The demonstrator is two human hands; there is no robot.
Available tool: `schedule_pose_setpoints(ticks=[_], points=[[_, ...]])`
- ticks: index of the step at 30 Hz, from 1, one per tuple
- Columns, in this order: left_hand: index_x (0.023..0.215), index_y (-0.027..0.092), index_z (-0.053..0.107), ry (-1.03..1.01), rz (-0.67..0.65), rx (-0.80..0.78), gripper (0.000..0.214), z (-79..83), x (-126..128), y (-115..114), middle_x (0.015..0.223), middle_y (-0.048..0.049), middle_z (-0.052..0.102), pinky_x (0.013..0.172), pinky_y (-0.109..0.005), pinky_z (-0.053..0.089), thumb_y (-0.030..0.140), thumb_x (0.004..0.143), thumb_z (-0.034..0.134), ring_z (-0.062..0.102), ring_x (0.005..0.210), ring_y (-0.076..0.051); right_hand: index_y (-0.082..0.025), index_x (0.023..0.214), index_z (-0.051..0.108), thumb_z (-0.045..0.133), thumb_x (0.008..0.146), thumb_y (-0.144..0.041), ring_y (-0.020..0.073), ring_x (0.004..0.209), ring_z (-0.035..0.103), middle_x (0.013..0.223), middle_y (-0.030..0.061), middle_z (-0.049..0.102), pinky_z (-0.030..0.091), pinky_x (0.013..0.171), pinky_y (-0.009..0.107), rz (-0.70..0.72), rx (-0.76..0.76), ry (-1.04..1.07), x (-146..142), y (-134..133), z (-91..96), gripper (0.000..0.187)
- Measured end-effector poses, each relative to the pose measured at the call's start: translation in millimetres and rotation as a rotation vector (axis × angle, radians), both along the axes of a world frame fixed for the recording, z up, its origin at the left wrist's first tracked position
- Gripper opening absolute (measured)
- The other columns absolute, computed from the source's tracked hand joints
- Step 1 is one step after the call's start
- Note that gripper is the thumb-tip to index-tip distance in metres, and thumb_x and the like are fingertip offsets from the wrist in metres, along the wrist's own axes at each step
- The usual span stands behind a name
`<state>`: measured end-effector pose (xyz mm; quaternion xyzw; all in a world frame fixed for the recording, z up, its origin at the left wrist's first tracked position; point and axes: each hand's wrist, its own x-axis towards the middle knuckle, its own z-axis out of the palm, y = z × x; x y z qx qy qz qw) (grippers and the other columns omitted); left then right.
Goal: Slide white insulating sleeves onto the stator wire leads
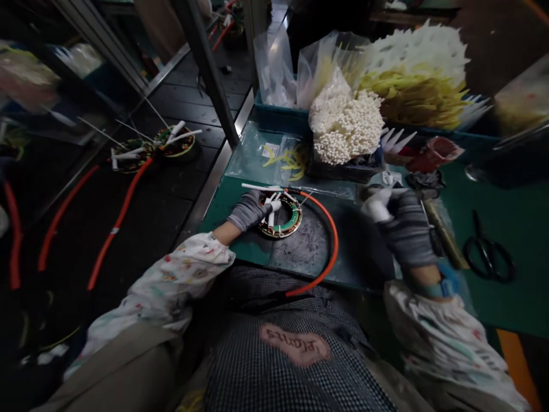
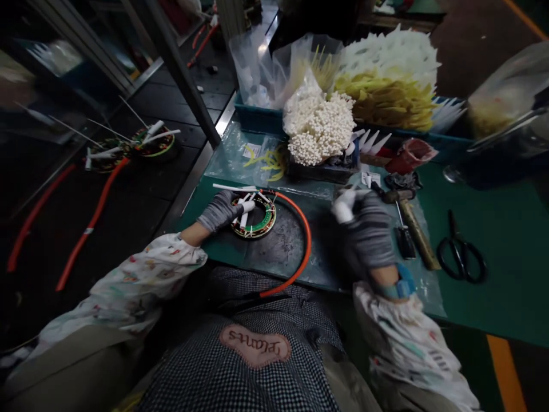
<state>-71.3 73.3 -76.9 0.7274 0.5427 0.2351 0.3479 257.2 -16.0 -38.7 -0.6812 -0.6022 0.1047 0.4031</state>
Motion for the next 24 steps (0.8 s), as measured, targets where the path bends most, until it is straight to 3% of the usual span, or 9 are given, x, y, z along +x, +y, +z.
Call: schedule_pose_setpoints(ticks=[2,4,6,9,12,15,18,24], points=[[0.116,0.016,0.079,0.008,0.018,-0.015,0.039,4.5,0.8,-2.6,0.113,-0.0117,0.083,0.099,-0.048,0.063,0.040,0.085,0.075,0.078,0.104,-0.032,-0.025,0.105,0.065,0.065,0.099,-0.037,0.0293,0.090,0.074,0.100,0.0101,0.077,0.063,0.086,0.048,0.185,-0.084,0.064,-37.9,-34.4,-2.0,0.013],[0.119,0.018,0.079,0.016,0.029,0.071,0.038,8.0,0.8,-14.1,0.118,-0.0108,0.082,0.105,-0.049,0.061,0.040,0.088,0.073,0.077,0.112,-0.032,-0.026,0.116,0.066,0.065,0.100,-0.039,0.0269,0.085,0.077,0.101,0.0089,0.080,0.066,0.078,0.042,0.379,-0.225,0.144,-74.9,-63.8,-12.6,0.021],[0.129,0.019,0.075,-0.026,0.003,0.219,0.041,9.7,-2.2,-34.4,0.131,-0.0112,0.079,0.113,-0.050,0.058,0.041,0.094,0.067,0.073,0.125,-0.031,-0.025,0.123,0.068,0.063,0.100,-0.041,0.0299,0.092,0.081,0.107,0.0102,0.082,0.068,0.082,0.045,0.397,-0.291,0.170,-101.5,-84.1,-27.0,0.028],[0.142,0.020,0.067,-0.074,-0.076,0.459,0.044,8.8,-12.7,-69.6,0.151,-0.0126,0.068,0.124,-0.049,0.050,0.039,0.102,0.060,0.061,0.145,-0.029,-0.025,0.129,0.073,0.064,0.100,-0.046,0.0368,0.104,0.080,0.116,0.0136,0.082,0.067,0.094,0.057,0.368,-0.311,0.170,-115.7,-99.6,-40.9,0.037],[0.144,0.025,0.064,0.014,-0.109,0.602,0.042,3.5,-24.2,-94.7,0.154,-0.0112,0.065,0.125,-0.052,0.049,0.037,0.103,0.061,0.056,0.150,-0.030,-0.028,0.131,0.075,0.065,0.101,-0.047,0.0367,0.111,0.079,0.122,0.0116,0.081,0.064,0.103,0.061,0.413,-0.323,0.166,-112.9,-102.1,-35.9,0.037],[0.142,0.030,0.065,0.061,-0.110,0.663,0.040,-4.0,-31.7,-106.2,0.150,-0.0084,0.068,0.123,-0.055,0.051,0.035,0.103,0.062,0.054,0.151,-0.032,-0.026,0.128,0.077,0.067,0.102,-0.043,0.0338,0.115,0.077,0.124,0.0106,0.081,0.062,0.107,0.056,0.456,-0.275,0.124,-112.1,-95.9,-21.4,0.033],[0.147,0.032,0.061,0.042,-0.130,0.709,0.046,-9.0,-35.0,-110.0,0.151,-0.0078,0.068,0.123,-0.057,0.051,0.033,0.101,0.064,0.054,0.151,-0.033,-0.023,0.121,0.081,0.066,0.102,-0.042,0.0325,0.111,0.078,0.120,0.0115,0.082,0.065,0.101,0.052,0.492,-0.222,0.038,-116.8,-87.2,-10.9,0.030],[0.149,0.030,0.054,0.100,-0.201,0.846,0.049,-9.7,-36.4,-108.1,0.150,-0.0087,0.068,0.123,-0.053,0.051,0.033,0.101,0.067,0.053,0.152,-0.031,-0.021,0.109,0.084,0.062,0.104,-0.045,0.0351,0.105,0.079,0.108,0.0131,0.083,0.064,0.098,0.056,0.464,-0.231,-0.140,-122.1,-78.0,-1.7,0.033]])
